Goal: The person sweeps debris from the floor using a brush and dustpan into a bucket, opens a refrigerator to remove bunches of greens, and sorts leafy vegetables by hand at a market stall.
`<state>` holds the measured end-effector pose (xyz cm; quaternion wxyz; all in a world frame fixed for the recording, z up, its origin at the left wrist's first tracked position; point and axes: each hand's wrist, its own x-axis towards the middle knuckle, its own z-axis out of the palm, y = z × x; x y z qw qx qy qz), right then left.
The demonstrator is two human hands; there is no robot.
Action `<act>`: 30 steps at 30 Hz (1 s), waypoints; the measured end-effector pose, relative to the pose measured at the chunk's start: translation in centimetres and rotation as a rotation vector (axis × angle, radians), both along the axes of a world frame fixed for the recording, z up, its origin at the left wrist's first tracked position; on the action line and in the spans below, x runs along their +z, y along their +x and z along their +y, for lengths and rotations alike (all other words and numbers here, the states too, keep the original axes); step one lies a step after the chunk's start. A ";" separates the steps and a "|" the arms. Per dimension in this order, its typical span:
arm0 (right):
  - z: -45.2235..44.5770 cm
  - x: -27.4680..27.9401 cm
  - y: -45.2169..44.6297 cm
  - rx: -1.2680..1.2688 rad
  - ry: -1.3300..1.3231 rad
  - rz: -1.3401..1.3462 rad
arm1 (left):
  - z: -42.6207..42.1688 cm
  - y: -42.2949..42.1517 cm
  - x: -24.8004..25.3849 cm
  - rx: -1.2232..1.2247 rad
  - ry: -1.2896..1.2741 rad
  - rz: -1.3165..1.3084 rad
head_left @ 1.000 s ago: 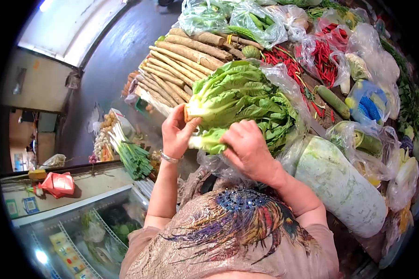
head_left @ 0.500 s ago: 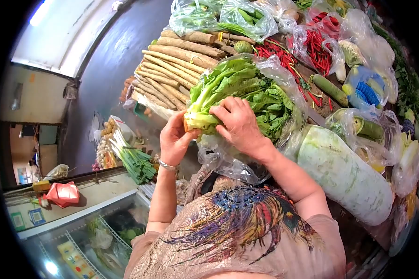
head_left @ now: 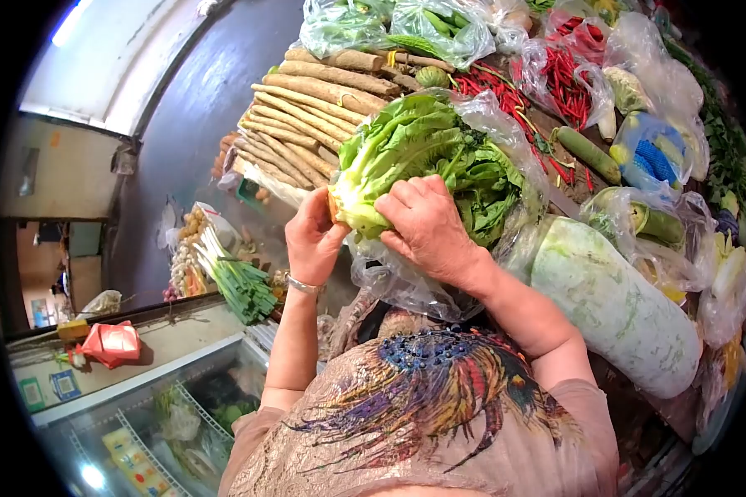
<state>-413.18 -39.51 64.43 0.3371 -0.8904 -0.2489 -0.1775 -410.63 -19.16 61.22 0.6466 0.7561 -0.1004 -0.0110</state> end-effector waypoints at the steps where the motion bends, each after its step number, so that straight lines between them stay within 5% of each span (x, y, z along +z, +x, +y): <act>1: -0.1 0.1 -0.2 0.001 -0.003 0.000 | 0.1 0.1 -0.4 0.002 0.065 -0.066; 9: 0.4 1.1 -1.5 0.163 0.099 0.178 | -1.3 -1.4 0.7 0.039 0.513 -0.346; 11: 0.4 1.3 -1.7 0.254 0.148 0.334 | -2.0 -1.9 -0.3 -0.003 0.313 -0.242; 13: 0.8 2.7 -2.5 0.394 0.287 0.423 | -2.7 -1.5 -0.7 -0.019 0.403 -0.336; 18: -2.1 4.2 -1.9 0.051 0.186 0.091 | -0.8 0.5 -1.2 0.160 -0.128 0.067; 23: -5.8 4.1 -1.5 -0.228 0.166 -0.109 | 2.2 1.4 0.2 0.224 -0.447 0.081; 30: -4.0 -5.3 -0.8 -0.194 -0.095 0.131 | 4.9 2.0 4.1 0.125 -0.781 -0.004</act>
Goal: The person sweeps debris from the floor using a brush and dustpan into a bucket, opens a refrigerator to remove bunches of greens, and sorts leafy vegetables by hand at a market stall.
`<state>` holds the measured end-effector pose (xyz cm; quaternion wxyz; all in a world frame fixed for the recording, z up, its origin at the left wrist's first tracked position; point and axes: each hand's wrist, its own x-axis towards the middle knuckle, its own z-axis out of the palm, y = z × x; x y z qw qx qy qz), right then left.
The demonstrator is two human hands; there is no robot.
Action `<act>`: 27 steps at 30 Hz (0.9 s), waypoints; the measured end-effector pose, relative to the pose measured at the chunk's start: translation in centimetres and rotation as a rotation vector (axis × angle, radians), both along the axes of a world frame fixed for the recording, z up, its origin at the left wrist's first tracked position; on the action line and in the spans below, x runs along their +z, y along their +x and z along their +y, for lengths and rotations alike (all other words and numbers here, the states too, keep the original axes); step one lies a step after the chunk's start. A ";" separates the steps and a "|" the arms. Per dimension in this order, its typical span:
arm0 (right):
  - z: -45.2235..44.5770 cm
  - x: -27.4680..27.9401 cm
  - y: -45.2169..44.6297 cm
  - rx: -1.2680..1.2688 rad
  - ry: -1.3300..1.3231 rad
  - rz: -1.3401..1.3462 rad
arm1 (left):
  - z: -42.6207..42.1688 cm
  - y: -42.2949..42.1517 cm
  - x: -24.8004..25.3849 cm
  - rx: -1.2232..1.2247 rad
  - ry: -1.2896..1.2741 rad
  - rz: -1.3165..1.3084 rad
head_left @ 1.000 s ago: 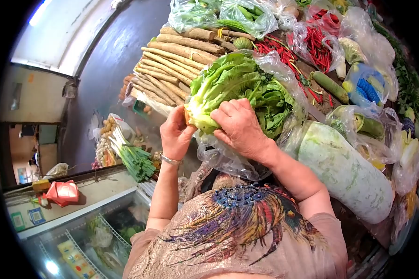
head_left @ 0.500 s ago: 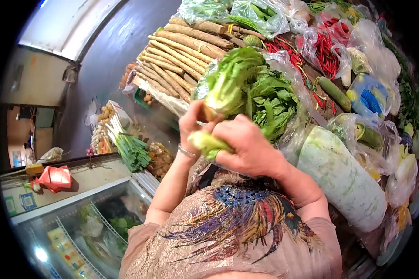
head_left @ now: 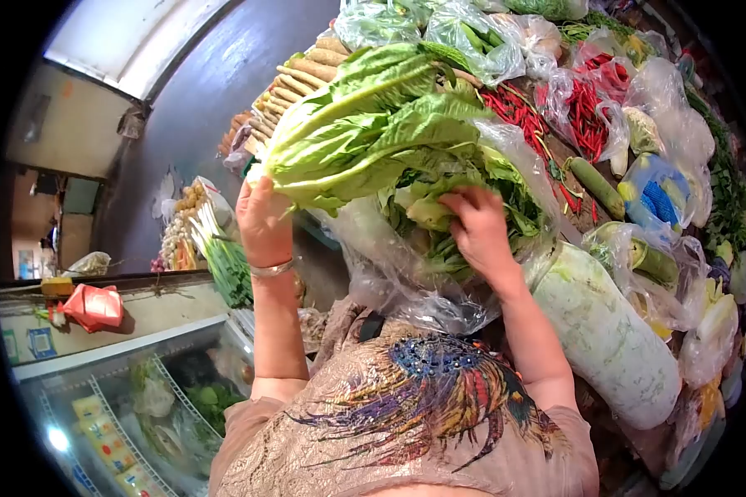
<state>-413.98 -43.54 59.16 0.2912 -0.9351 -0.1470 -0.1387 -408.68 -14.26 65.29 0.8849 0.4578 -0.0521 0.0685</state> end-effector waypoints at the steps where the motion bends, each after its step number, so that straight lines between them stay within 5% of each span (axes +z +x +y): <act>1: 0.1 -2.1 0.2 0.013 -0.081 0.090 | 0.1 -0.2 0.1 -0.003 0.005 -0.004; 3: 0.6 -2.2 0.5 -0.013 -0.153 0.105 | 0.5 -0.3 0.1 -0.041 -0.036 0.004; 6: 0.2 -0.6 0.8 0.085 0.105 0.248 | 0.3 -0.9 -0.1 -0.083 -0.132 0.047; 9: -0.3 2.8 -1.1 0.118 0.059 0.087 | -0.7 -1.4 -0.5 -0.093 -0.175 0.084; 11: 0.8 5.9 -1.5 0.088 0.140 0.167 | -0.2 -1.3 -2.5 -0.396 -0.295 0.015; 13: 1.8 6.8 -1.9 0.192 0.770 0.680 | -4.1 -2.7 -0.6 -0.223 -0.198 0.087; 18: 3.2 3.6 -1.9 0.009 1.539 0.632 | -6.6 -4.4 -3.0 -0.415 0.068 0.115; 21: 1.2 2.9 -2.2 -0.015 1.434 0.550 | -6.3 -4.5 -3.6 -0.455 0.598 0.103; 27: -1.4 1.9 -2.9 -0.140 1.236 0.500 | -7.4 -3.2 -2.4 -0.399 0.702 -0.018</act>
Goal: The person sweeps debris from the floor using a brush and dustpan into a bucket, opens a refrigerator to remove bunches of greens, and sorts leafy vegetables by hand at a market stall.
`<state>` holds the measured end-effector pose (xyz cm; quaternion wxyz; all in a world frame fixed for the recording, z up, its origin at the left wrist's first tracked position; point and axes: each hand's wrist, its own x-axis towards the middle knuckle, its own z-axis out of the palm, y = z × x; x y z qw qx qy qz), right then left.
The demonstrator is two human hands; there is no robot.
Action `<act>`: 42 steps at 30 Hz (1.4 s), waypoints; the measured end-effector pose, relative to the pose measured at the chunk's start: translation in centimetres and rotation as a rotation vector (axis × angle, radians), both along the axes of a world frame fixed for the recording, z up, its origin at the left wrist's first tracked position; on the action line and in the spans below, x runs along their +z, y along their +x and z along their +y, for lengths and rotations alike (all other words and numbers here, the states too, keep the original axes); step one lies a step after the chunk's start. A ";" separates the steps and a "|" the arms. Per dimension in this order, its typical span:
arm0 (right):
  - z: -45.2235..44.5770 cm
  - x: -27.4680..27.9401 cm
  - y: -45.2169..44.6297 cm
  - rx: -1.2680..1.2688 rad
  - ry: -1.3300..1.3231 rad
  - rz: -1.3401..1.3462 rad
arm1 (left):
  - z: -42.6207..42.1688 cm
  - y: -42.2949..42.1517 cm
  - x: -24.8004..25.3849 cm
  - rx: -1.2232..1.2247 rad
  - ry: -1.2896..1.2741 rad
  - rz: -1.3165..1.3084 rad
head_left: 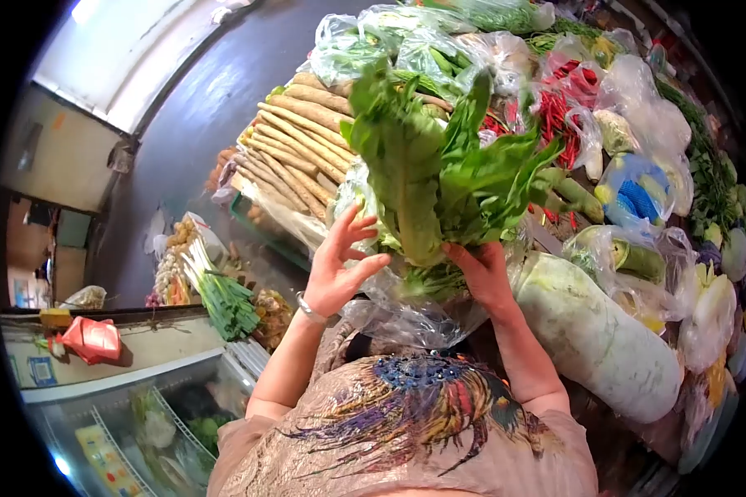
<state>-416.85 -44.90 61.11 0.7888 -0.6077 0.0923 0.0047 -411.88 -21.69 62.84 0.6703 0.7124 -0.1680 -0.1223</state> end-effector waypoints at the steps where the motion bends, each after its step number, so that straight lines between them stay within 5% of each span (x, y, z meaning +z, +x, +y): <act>1: -0.2 -0.5 -0.3 0.026 -0.014 -0.013 | -0.8 0.2 0.1 0.029 -0.007 0.042; 4: 0.0 -1.7 -1.3 0.036 -0.076 -0.058 | -3.6 0.2 0.6 0.227 0.095 0.094; 6: -0.3 -1.1 -2.1 0.120 -0.434 0.019 | -4.0 0.5 0.1 0.187 0.060 -0.043; 10: -0.9 -3.9 -2.5 -0.050 -0.282 -0.060 | -3.5 0.5 -2.2 0.139 0.302 -0.344; 11: -1.0 -4.9 -2.5 -0.048 -0.032 0.053 | -3.5 0.4 -3.3 0.213 0.145 -0.237; 13: -1.0 -4.4 -2.2 -0.074 -0.044 0.079 | -4.2 0.4 -2.1 0.296 -0.108 -0.038; 20: -0.9 -4.4 -1.7 -0.150 0.113 0.039 | -3.8 0.2 -2.5 0.275 -0.198 -0.097; 25: -2.2 -4.7 -1.8 -0.032 0.156 0.108 | -2.9 -0.1 -2.8 0.216 -0.363 0.161; 35: -1.5 -2.0 -1.1 -0.299 0.605 -0.010 | -4.0 -0.3 -1.1 0.138 -0.384 0.281; 40: -2.7 -0.9 -0.6 -0.381 0.611 -0.072 | -5.2 -1.5 -2.1 0.028 -0.378 0.207; 42: -3.0 -0.6 -0.4 -0.397 0.646 -0.104 | -5.3 -2.2 -2.5 -0.007 -0.082 0.055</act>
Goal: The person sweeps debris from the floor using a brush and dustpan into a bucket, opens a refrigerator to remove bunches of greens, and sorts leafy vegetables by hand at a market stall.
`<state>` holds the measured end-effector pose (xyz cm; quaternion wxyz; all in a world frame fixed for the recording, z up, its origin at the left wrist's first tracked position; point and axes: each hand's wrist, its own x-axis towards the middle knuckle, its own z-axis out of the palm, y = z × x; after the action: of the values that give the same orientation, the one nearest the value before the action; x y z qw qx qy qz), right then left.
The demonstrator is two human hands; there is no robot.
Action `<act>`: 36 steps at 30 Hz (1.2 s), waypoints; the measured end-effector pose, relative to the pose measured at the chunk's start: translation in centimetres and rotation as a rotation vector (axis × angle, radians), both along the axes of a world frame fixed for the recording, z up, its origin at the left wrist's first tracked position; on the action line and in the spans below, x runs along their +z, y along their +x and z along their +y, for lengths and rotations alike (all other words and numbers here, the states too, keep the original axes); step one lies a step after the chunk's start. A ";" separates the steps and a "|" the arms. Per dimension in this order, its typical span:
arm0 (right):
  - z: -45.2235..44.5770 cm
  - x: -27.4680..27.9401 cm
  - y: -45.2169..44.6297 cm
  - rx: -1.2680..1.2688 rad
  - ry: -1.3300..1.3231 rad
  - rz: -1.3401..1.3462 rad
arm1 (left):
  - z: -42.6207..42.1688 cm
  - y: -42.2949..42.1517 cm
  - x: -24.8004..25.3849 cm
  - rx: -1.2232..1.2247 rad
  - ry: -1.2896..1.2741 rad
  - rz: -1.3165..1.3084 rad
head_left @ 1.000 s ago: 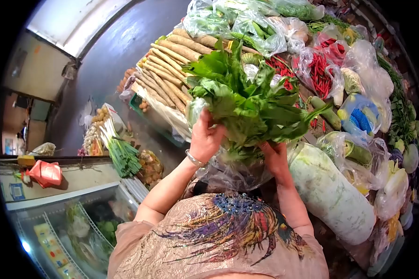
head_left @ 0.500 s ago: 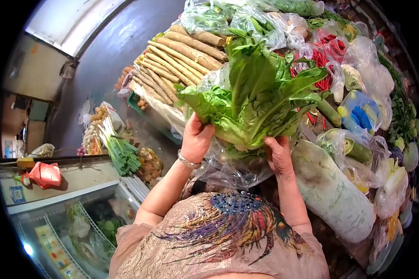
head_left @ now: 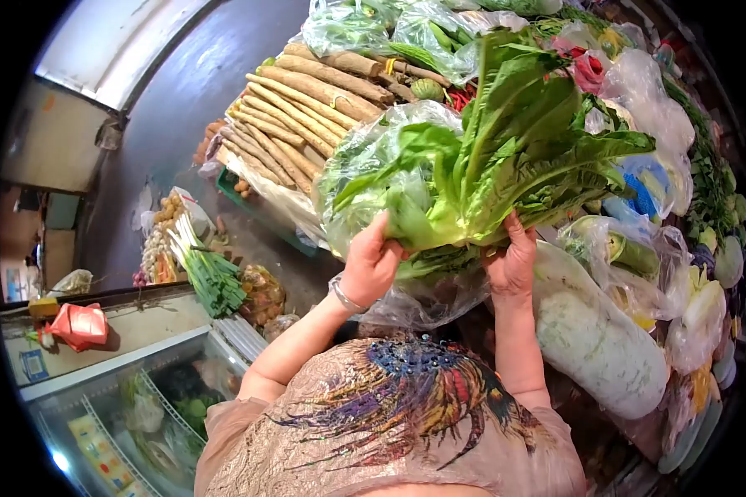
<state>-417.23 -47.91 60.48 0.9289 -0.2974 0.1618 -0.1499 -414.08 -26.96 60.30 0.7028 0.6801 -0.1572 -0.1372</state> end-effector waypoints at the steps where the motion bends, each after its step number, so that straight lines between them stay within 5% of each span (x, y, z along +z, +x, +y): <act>1: -0.5 -0.8 0.2 0.013 0.015 0.000 | -0.3 0.4 0.3 -0.008 0.126 -0.292; 6: -2.2 -0.5 0.8 -0.060 0.146 0.171 | 0.2 0.9 -0.8 -0.026 0.406 -0.497; 12: -5.2 0.0 0.4 -0.054 0.135 0.009 | 1.2 3.4 -3.0 0.178 0.596 -0.584; 16: -5.0 -0.7 -0.3 -0.053 0.122 0.017 | 1.6 8.1 -2.9 0.073 1.414 -0.810; 19: -4.7 -0.5 -0.5 -0.055 0.182 0.035 | 3.5 11.6 -4.1 0.263 1.548 -0.805; 26: -3.8 -0.7 -0.7 -0.027 0.164 0.023 | 1.0 8.2 1.7 0.116 1.385 -0.822; 28: -3.7 -0.9 -0.8 -0.028 0.132 0.020 | -0.5 6.1 4.4 0.101 0.990 -0.908; 30: -3.4 -1.5 -0.8 0.019 0.084 0.050 | -2.2 3.7 6.4 -0.081 0.494 -0.412; 32: -1.1 0.3 -0.5 0.042 0.076 0.051 | -3.1 3.4 4.6 -0.277 0.287 -0.031; 36: 0.8 0.4 -0.6 0.122 0.131 0.030 | -3.7 2.3 3.4 -0.129 0.221 -0.202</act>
<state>-417.85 -47.14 60.86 0.9512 -0.2477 0.1665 -0.0778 -411.78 -30.70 63.72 0.5939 0.7522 -0.2545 -0.1294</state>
